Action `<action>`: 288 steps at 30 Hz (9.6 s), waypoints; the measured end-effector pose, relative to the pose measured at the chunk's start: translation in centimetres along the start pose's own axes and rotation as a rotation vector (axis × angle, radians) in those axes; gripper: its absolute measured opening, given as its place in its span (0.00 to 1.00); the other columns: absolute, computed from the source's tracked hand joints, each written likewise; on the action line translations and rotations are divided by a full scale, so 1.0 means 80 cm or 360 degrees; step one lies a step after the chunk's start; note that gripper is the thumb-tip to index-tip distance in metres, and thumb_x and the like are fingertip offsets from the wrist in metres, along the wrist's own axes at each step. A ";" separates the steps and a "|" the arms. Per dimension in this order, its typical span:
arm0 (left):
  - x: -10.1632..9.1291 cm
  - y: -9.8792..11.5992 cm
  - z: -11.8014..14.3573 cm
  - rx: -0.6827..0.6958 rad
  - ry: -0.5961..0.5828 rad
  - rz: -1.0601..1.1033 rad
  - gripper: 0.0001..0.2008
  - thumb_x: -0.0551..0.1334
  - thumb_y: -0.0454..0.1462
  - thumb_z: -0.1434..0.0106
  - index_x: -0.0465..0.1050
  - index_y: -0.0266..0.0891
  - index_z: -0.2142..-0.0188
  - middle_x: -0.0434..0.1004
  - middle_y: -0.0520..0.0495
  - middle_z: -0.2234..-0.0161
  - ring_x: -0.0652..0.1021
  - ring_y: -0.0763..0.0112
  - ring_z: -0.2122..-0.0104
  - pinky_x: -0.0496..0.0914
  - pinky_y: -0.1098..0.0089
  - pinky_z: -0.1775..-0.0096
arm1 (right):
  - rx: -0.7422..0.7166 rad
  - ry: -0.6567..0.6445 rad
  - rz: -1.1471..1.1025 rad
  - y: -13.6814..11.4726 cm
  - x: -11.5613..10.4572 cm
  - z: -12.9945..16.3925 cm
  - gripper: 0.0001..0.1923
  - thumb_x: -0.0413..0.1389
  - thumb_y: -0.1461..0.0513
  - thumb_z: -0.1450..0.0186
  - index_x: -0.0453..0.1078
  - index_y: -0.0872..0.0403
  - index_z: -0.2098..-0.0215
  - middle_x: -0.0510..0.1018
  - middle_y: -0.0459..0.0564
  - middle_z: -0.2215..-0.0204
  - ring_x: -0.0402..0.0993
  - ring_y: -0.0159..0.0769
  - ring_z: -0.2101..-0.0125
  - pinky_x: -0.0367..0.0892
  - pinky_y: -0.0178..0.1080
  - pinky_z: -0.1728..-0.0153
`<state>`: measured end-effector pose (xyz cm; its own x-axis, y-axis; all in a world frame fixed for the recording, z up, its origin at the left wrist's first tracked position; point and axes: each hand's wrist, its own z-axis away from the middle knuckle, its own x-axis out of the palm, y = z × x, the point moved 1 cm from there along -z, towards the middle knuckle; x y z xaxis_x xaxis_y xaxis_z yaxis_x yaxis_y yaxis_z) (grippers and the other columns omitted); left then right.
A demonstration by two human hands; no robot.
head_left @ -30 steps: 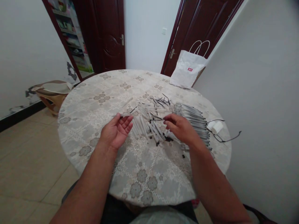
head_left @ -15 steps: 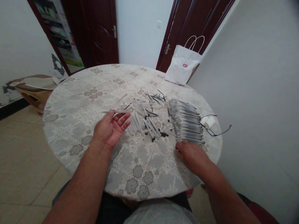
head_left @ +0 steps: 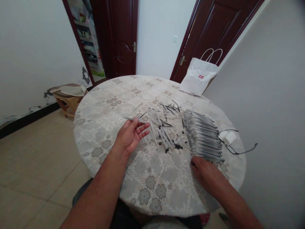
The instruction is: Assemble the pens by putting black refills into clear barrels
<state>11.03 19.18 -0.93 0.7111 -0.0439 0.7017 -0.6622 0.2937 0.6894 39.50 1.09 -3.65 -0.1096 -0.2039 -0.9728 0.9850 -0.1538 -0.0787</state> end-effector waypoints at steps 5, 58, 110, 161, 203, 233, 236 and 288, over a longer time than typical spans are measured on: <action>0.003 0.000 0.004 -0.0010 0.0002 0.0000 0.07 0.65 0.34 0.34 0.66 0.38 0.63 0.81 0.43 0.65 0.85 0.59 0.62 0.81 0.65 0.67 | -0.0101 0.0102 -0.0200 -0.021 -0.016 0.004 0.11 0.45 0.60 0.27 0.67 0.53 0.61 0.80 0.54 0.67 0.77 0.44 0.67 0.62 0.41 0.66; 0.009 -0.014 0.010 -0.0058 -0.0186 -0.0353 0.15 0.72 0.35 0.41 0.66 0.38 0.60 0.82 0.41 0.62 0.84 0.63 0.63 0.80 0.64 0.60 | -0.0478 0.0382 -0.2482 -0.154 -0.015 -0.149 0.15 0.65 0.54 0.39 0.71 0.52 0.59 0.74 0.40 0.76 0.69 0.29 0.78 0.64 0.32 0.77; 0.004 -0.013 0.004 -0.0082 -0.0229 -0.0524 0.18 0.74 0.38 0.43 0.67 0.37 0.61 0.84 0.41 0.62 0.84 0.62 0.62 0.80 0.65 0.61 | -0.0684 0.0748 -0.1665 -0.151 -0.026 -0.132 0.10 0.50 0.54 0.28 0.67 0.52 0.59 0.73 0.43 0.72 0.69 0.32 0.73 0.62 0.35 0.69; 0.001 -0.014 0.003 0.0087 -0.0134 -0.0536 0.16 0.74 0.41 0.44 0.72 0.37 0.61 0.82 0.46 0.64 0.84 0.65 0.64 0.79 0.67 0.63 | -0.0521 0.0647 -0.1819 -0.144 -0.023 -0.135 0.22 0.43 0.50 0.25 0.65 0.50 0.71 0.69 0.42 0.81 0.66 0.33 0.79 0.61 0.36 0.74; 0.037 -0.094 0.027 0.0659 -0.1227 -0.3256 0.12 0.54 0.39 0.30 0.77 0.46 0.55 0.77 0.46 0.61 0.79 0.62 0.65 0.67 0.68 0.66 | -0.0587 0.1008 -0.0954 -0.031 -0.061 -0.122 0.08 0.54 0.61 0.30 0.74 0.52 0.57 0.81 0.48 0.68 0.77 0.36 0.68 0.64 0.35 0.65; 0.047 -0.076 0.034 0.0901 -0.0668 -0.2339 0.11 0.52 0.44 0.26 0.70 0.42 0.57 0.78 0.49 0.64 0.78 0.67 0.64 0.70 0.68 0.59 | -0.0521 0.1128 -0.1023 -0.053 -0.064 -0.110 0.09 0.52 0.59 0.29 0.73 0.52 0.55 0.82 0.50 0.64 0.78 0.37 0.65 0.67 0.36 0.61; 0.042 -0.057 0.029 0.0710 -0.0276 -0.1770 0.14 0.53 0.48 0.28 0.69 0.42 0.60 0.77 0.50 0.67 0.77 0.69 0.70 0.71 0.69 0.65 | -0.0594 0.1098 -0.1043 -0.061 -0.061 -0.106 0.09 0.52 0.59 0.28 0.72 0.51 0.54 0.82 0.50 0.64 0.78 0.38 0.64 0.68 0.36 0.61; 0.017 -0.052 -0.001 0.0237 0.0085 -0.0265 0.14 0.69 0.39 0.39 0.75 0.35 0.56 0.83 0.38 0.59 0.84 0.61 0.58 0.79 0.63 0.58 | -0.0830 0.0995 -0.0854 -0.108 -0.033 -0.090 0.09 0.51 0.61 0.28 0.72 0.52 0.55 0.80 0.52 0.66 0.76 0.39 0.67 0.67 0.38 0.64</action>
<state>14.78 18.00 -2.85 0.8224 -0.0279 0.5682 -0.5593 0.1421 0.8167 32.24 9.94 -1.97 -0.6185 0.3416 -0.7076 0.7768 0.4014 -0.4852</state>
